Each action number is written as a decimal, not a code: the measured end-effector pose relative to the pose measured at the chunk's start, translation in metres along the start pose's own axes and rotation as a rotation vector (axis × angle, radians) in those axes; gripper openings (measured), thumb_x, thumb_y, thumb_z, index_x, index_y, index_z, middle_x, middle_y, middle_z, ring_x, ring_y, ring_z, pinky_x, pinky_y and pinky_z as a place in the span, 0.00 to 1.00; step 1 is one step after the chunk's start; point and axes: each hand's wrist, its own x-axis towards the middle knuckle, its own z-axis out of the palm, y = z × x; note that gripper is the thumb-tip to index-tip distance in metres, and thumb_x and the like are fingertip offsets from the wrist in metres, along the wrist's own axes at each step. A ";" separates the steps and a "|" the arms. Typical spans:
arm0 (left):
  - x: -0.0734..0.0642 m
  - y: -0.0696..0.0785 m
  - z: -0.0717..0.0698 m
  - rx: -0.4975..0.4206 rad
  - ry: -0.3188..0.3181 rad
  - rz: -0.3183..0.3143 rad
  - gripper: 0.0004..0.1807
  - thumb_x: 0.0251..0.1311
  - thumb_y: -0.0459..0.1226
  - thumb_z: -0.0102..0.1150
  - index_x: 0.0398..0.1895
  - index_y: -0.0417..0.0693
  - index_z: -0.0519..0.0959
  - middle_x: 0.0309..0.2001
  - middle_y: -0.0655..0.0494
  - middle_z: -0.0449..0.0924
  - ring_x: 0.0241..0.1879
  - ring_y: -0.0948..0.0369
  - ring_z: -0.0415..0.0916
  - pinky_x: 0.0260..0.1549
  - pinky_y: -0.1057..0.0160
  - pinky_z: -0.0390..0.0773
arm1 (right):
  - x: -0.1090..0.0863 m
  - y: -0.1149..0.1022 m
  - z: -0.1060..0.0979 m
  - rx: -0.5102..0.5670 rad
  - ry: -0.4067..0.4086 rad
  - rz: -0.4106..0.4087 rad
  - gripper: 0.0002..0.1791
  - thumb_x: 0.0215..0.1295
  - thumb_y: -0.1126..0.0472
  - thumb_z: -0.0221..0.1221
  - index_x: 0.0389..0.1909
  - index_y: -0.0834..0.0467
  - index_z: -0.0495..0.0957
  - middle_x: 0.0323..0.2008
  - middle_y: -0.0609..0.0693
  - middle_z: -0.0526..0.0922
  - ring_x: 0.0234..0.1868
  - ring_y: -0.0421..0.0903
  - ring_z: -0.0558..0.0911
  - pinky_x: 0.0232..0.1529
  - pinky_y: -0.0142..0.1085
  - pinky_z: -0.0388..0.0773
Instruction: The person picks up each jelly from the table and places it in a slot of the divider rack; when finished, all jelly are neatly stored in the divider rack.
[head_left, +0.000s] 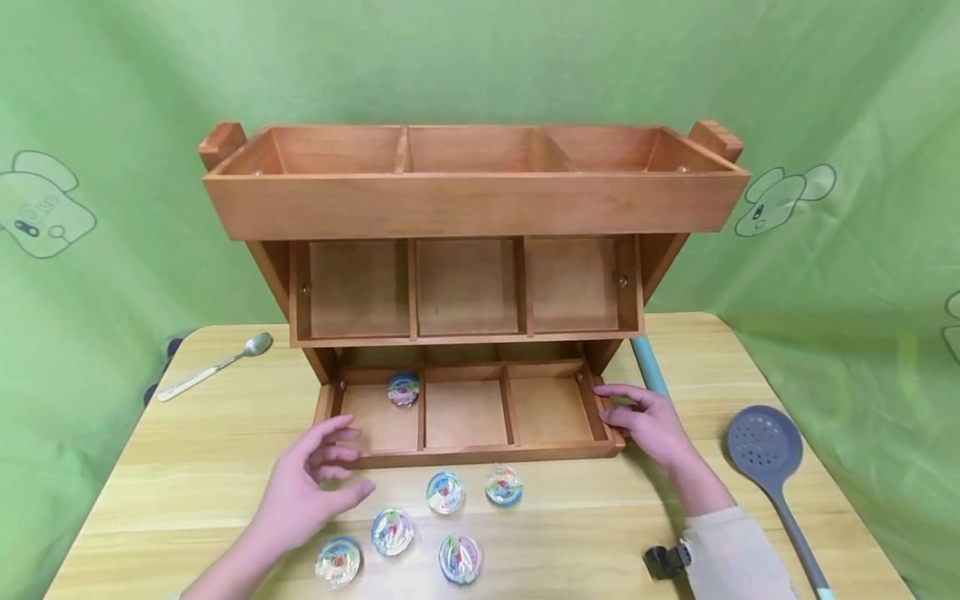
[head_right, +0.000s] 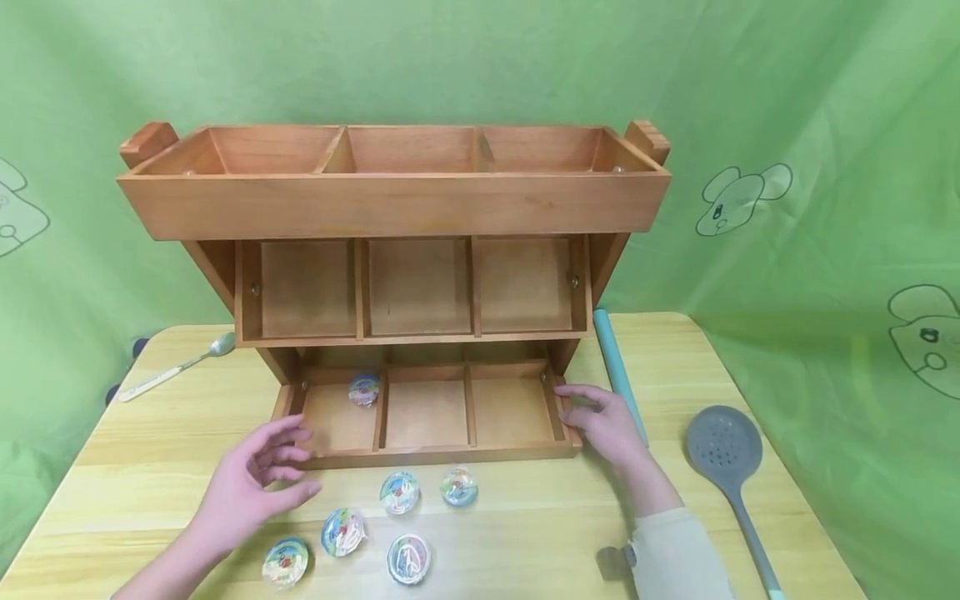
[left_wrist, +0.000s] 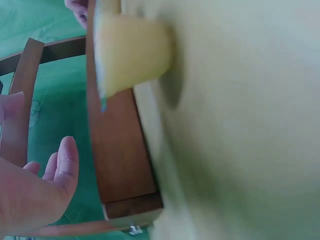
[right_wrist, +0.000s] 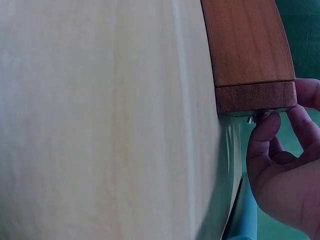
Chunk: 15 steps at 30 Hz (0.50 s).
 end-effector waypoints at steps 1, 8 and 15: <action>-0.005 0.000 -0.001 0.000 0.005 -0.007 0.44 0.38 0.26 0.79 0.64 0.39 0.71 0.53 0.42 0.79 0.45 0.49 0.79 0.42 0.61 0.82 | 0.000 -0.001 0.000 0.001 -0.001 -0.001 0.22 0.61 0.72 0.63 0.58 0.69 0.77 0.58 0.68 0.74 0.38 0.43 0.82 0.37 0.37 0.83; -0.032 -0.007 -0.014 0.032 -0.016 -0.069 0.37 0.40 0.27 0.79 0.58 0.35 0.73 0.50 0.40 0.79 0.44 0.51 0.80 0.40 0.61 0.82 | 0.000 -0.001 0.000 0.010 -0.003 -0.005 0.23 0.62 0.73 0.62 0.59 0.70 0.76 0.58 0.69 0.74 0.36 0.43 0.82 0.36 0.37 0.83; -0.052 -0.018 -0.026 0.028 -0.219 -0.179 0.32 0.44 0.34 0.79 0.55 0.35 0.77 0.45 0.42 0.80 0.40 0.53 0.79 0.39 0.61 0.82 | 0.000 -0.001 -0.001 -0.010 -0.006 -0.005 0.23 0.62 0.73 0.62 0.59 0.70 0.76 0.58 0.67 0.74 0.36 0.43 0.82 0.36 0.36 0.83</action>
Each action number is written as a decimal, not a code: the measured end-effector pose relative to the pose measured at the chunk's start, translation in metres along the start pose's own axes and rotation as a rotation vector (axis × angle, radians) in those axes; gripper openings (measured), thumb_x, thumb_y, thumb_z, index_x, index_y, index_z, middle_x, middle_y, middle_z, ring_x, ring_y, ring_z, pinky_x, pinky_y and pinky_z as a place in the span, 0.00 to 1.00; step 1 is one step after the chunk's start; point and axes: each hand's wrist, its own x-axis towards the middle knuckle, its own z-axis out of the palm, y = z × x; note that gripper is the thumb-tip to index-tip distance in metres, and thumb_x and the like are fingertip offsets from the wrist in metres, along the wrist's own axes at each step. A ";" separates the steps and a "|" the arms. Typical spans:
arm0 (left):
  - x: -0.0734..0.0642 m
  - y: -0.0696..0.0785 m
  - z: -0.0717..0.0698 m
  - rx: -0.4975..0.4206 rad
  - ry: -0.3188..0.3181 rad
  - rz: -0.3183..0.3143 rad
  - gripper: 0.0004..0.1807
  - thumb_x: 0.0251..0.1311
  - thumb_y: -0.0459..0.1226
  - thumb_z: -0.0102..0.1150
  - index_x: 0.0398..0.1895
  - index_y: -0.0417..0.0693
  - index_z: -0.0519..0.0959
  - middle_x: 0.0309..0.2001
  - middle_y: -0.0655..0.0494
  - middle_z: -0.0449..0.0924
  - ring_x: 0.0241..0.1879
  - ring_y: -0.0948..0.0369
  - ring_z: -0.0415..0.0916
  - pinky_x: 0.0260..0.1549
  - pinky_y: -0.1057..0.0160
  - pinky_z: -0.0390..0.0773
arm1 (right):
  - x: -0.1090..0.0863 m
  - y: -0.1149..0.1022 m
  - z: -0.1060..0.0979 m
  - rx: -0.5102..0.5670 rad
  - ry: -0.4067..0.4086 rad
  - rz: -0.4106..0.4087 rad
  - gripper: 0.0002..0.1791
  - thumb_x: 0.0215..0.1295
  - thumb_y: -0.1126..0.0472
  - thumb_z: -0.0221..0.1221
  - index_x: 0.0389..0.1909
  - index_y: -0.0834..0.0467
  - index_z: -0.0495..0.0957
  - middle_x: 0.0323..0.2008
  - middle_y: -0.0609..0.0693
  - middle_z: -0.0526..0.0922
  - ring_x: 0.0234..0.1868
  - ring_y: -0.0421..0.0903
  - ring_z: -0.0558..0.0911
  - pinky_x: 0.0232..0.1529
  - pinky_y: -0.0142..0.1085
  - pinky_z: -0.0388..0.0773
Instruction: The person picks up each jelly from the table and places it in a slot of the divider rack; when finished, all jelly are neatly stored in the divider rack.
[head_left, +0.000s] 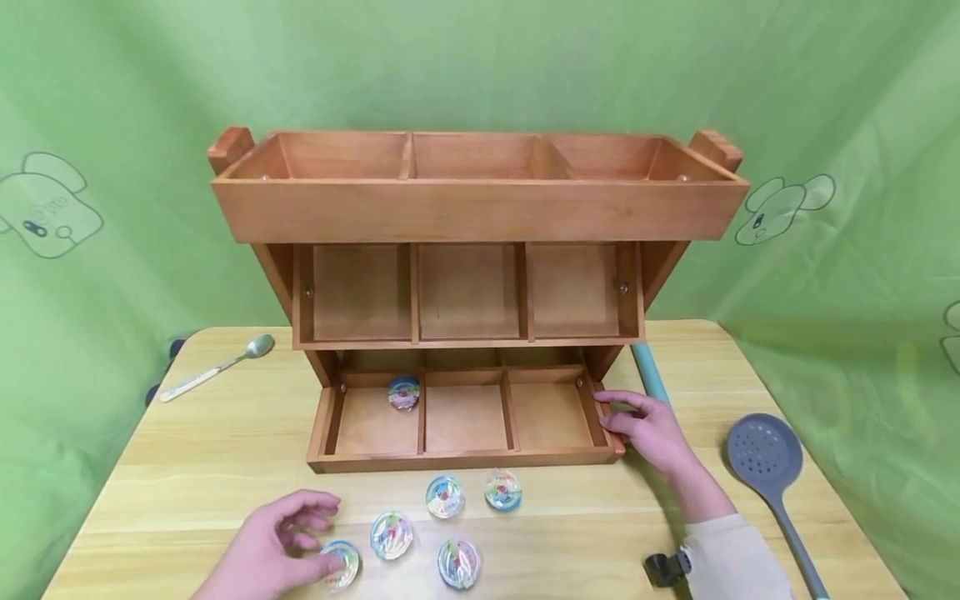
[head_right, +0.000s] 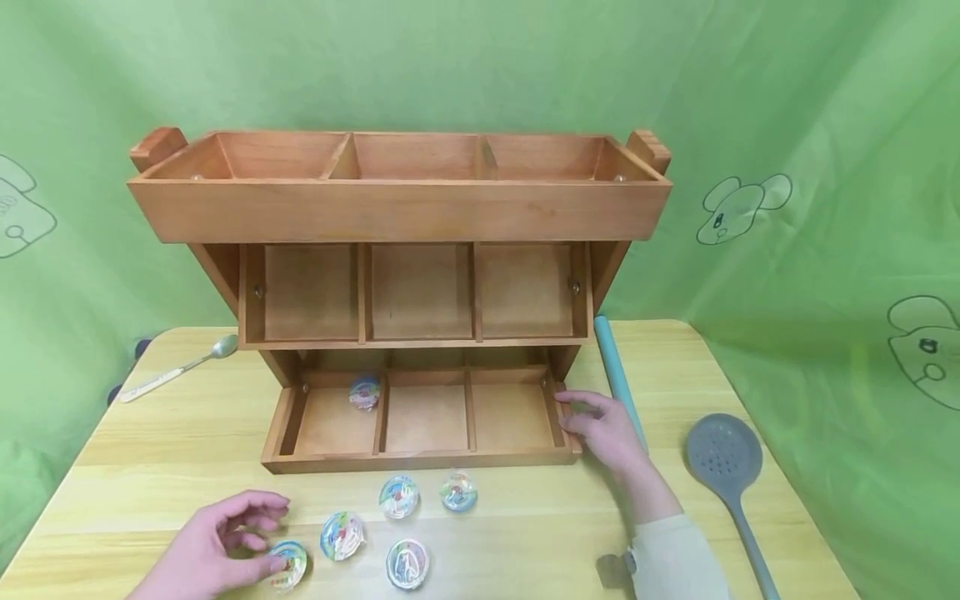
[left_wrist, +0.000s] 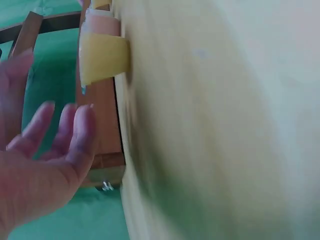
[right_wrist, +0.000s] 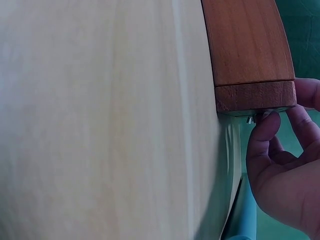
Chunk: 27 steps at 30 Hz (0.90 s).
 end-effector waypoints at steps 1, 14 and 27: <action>-0.001 -0.003 0.000 0.000 -0.042 0.007 0.32 0.45 0.34 0.79 0.55 0.35 0.77 0.44 0.43 0.80 0.40 0.54 0.78 0.39 0.61 0.81 | 0.000 0.000 0.000 -0.002 0.000 -0.006 0.23 0.62 0.73 0.62 0.59 0.70 0.76 0.58 0.68 0.74 0.36 0.42 0.82 0.36 0.36 0.82; 0.007 -0.018 0.000 -0.082 -0.370 0.162 0.23 0.49 0.32 0.77 0.51 0.42 0.81 0.49 0.43 0.80 0.48 0.56 0.77 0.43 0.58 0.81 | 0.001 0.000 0.000 -0.006 -0.004 -0.018 0.22 0.62 0.73 0.62 0.58 0.70 0.77 0.53 0.66 0.77 0.33 0.42 0.81 0.33 0.36 0.82; 0.012 -0.029 0.000 -0.069 -0.386 0.199 0.21 0.51 0.34 0.76 0.50 0.44 0.81 0.47 0.48 0.81 0.46 0.61 0.77 0.39 0.59 0.82 | 0.001 0.001 0.000 -0.014 -0.010 0.005 0.23 0.60 0.73 0.63 0.58 0.69 0.77 0.54 0.67 0.77 0.35 0.43 0.81 0.37 0.36 0.82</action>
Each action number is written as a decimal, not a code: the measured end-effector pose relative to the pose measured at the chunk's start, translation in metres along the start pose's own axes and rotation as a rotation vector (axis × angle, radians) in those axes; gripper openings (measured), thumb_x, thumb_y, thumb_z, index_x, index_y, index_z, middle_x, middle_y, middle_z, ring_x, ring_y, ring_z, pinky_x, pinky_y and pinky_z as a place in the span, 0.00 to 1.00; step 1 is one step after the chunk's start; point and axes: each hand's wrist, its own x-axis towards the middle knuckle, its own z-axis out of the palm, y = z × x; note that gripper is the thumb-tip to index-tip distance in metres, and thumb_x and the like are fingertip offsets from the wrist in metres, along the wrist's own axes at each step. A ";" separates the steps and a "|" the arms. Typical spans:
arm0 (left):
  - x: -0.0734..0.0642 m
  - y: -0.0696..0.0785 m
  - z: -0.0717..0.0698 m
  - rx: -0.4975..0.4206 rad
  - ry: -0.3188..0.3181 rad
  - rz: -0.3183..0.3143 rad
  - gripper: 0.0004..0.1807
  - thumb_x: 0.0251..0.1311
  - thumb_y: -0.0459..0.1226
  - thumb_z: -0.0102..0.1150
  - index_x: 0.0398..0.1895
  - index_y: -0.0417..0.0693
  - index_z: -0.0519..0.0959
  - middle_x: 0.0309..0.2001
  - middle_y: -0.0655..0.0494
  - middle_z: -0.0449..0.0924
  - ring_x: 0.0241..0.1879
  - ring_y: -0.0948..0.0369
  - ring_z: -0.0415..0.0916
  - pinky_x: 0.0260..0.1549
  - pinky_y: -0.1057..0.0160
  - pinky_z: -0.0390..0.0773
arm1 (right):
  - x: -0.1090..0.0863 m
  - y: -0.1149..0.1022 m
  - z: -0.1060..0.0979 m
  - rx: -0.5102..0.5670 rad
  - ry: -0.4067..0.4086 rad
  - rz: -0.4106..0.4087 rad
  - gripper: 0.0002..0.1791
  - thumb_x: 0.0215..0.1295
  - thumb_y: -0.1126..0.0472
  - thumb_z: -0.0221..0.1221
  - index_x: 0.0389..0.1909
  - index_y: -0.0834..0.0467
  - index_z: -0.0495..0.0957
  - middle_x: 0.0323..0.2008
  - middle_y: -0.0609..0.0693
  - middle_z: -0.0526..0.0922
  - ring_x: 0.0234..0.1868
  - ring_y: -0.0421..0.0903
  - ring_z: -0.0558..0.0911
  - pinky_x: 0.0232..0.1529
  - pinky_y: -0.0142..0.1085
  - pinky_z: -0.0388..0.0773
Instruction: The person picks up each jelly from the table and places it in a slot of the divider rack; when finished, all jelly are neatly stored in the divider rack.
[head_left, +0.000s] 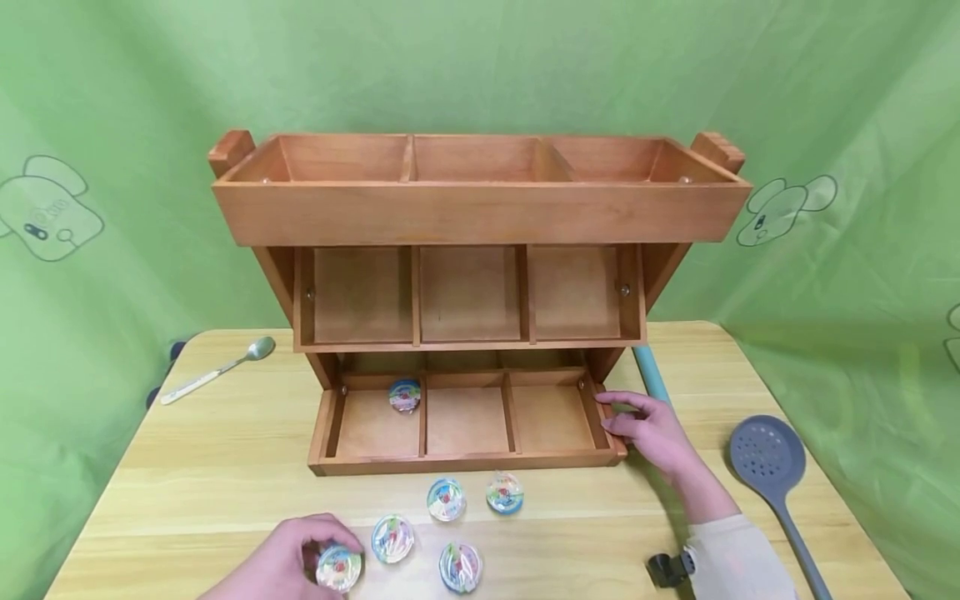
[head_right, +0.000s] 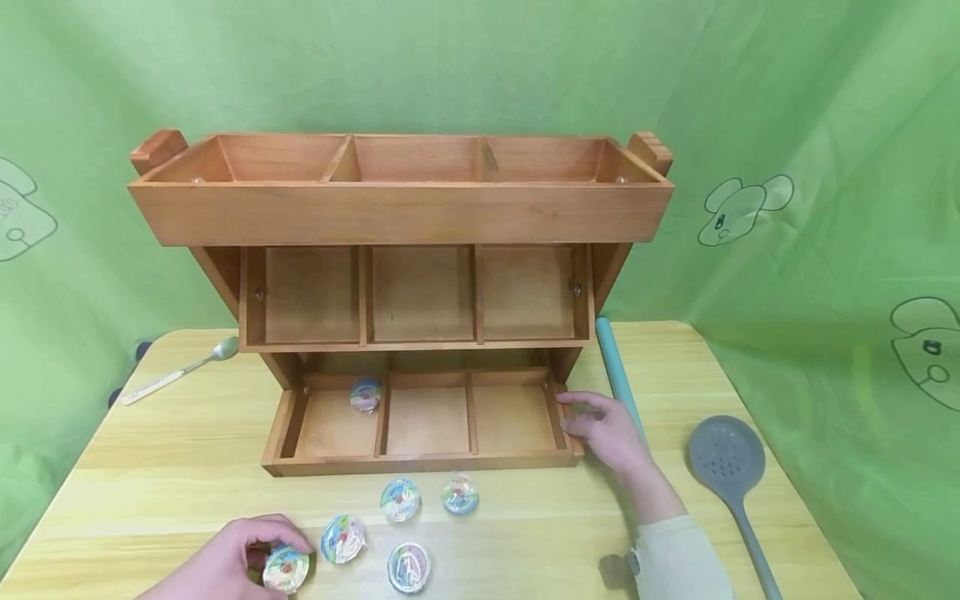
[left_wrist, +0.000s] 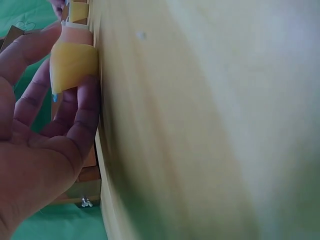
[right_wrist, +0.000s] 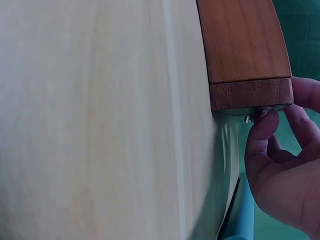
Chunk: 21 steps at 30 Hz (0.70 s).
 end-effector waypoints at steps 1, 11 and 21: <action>0.000 0.000 0.000 0.003 0.003 -0.017 0.22 0.51 0.34 0.76 0.50 0.44 0.81 0.47 0.49 0.81 0.46 0.61 0.77 0.39 0.60 0.82 | 0.000 0.000 0.000 0.001 0.000 0.003 0.23 0.60 0.73 0.63 0.58 0.69 0.77 0.53 0.68 0.77 0.35 0.43 0.81 0.37 0.37 0.82; 0.002 0.010 0.003 -0.032 0.030 -0.163 0.23 0.47 0.30 0.76 0.49 0.44 0.81 0.46 0.49 0.80 0.41 0.59 0.78 0.40 0.62 0.81 | 0.001 0.002 0.000 -0.001 0.000 -0.006 0.23 0.60 0.73 0.62 0.58 0.70 0.77 0.55 0.68 0.76 0.36 0.43 0.82 0.37 0.37 0.83; 0.013 0.022 -0.001 0.024 0.085 -0.035 0.24 0.45 0.31 0.78 0.48 0.43 0.82 0.44 0.50 0.82 0.35 0.62 0.78 0.30 0.61 0.83 | 0.001 0.001 -0.001 -0.003 -0.009 -0.022 0.23 0.61 0.73 0.61 0.58 0.71 0.76 0.57 0.68 0.75 0.37 0.44 0.82 0.38 0.37 0.83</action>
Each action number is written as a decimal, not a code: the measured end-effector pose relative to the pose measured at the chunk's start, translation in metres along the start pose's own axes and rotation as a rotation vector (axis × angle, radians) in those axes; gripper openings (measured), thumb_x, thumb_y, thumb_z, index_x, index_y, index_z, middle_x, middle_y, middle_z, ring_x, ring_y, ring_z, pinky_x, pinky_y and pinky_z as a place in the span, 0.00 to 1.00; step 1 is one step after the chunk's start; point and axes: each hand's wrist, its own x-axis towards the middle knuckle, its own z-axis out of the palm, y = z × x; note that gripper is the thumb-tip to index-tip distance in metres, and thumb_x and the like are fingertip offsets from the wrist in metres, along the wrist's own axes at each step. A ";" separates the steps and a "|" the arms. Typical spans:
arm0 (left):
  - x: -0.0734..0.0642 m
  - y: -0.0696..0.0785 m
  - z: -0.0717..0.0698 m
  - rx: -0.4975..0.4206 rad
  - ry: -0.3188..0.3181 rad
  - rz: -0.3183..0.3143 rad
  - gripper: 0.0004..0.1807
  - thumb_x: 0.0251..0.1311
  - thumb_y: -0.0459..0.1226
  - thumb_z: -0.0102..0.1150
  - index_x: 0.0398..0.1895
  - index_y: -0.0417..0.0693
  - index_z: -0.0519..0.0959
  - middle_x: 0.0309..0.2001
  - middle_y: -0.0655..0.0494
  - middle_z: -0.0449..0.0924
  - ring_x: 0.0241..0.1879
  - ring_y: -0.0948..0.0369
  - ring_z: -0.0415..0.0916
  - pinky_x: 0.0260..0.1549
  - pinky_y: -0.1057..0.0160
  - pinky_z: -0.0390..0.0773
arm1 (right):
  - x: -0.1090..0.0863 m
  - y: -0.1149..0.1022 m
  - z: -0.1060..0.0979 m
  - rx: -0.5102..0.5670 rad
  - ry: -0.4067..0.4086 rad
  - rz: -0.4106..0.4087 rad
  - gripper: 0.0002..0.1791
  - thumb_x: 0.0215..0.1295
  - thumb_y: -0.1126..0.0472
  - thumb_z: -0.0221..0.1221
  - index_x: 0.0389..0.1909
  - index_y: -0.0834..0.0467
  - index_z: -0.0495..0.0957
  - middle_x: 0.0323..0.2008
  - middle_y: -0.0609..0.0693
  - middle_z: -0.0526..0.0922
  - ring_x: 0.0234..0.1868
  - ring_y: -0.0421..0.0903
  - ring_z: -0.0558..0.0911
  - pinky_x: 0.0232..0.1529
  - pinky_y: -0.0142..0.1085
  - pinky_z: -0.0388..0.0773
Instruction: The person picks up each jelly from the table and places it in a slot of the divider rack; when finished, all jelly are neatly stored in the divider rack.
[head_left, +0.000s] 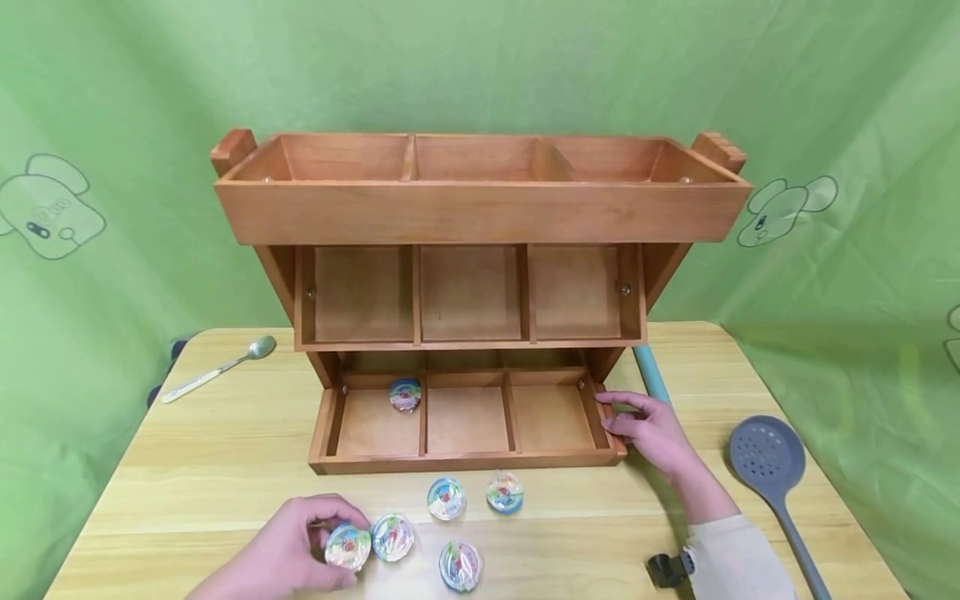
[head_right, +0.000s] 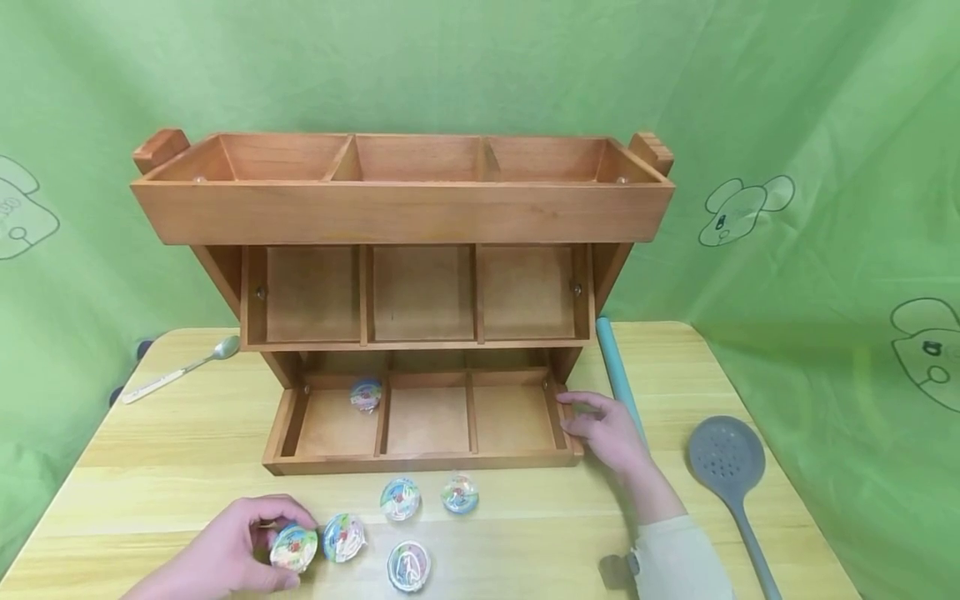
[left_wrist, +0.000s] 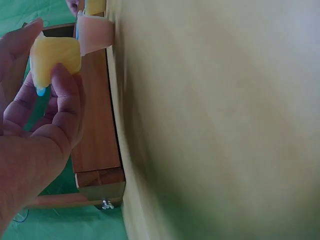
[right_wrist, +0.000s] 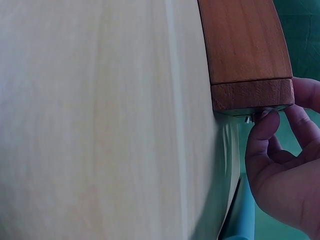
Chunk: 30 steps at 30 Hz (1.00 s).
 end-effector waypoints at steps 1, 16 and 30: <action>0.002 0.001 -0.001 0.018 0.013 0.024 0.24 0.45 0.31 0.79 0.48 0.44 0.82 0.44 0.50 0.82 0.35 0.62 0.78 0.28 0.61 0.83 | 0.000 0.000 0.000 -0.003 0.002 0.000 0.23 0.61 0.73 0.62 0.58 0.70 0.76 0.57 0.68 0.75 0.38 0.44 0.82 0.38 0.37 0.83; 0.036 0.017 -0.013 0.067 0.130 0.041 0.27 0.44 0.32 0.79 0.50 0.38 0.80 0.40 0.48 0.82 0.28 0.58 0.79 0.18 0.61 0.81 | -0.001 -0.002 0.000 0.021 0.003 0.015 0.24 0.60 0.73 0.63 0.59 0.70 0.76 0.54 0.68 0.78 0.36 0.42 0.82 0.37 0.37 0.83; 0.090 0.014 -0.028 0.181 0.322 -0.054 0.26 0.41 0.34 0.82 0.48 0.44 0.83 0.25 0.54 0.72 0.21 0.64 0.65 0.17 0.70 0.67 | 0.000 -0.002 0.000 0.014 -0.007 0.013 0.22 0.62 0.73 0.61 0.59 0.70 0.76 0.58 0.69 0.74 0.37 0.43 0.83 0.37 0.37 0.83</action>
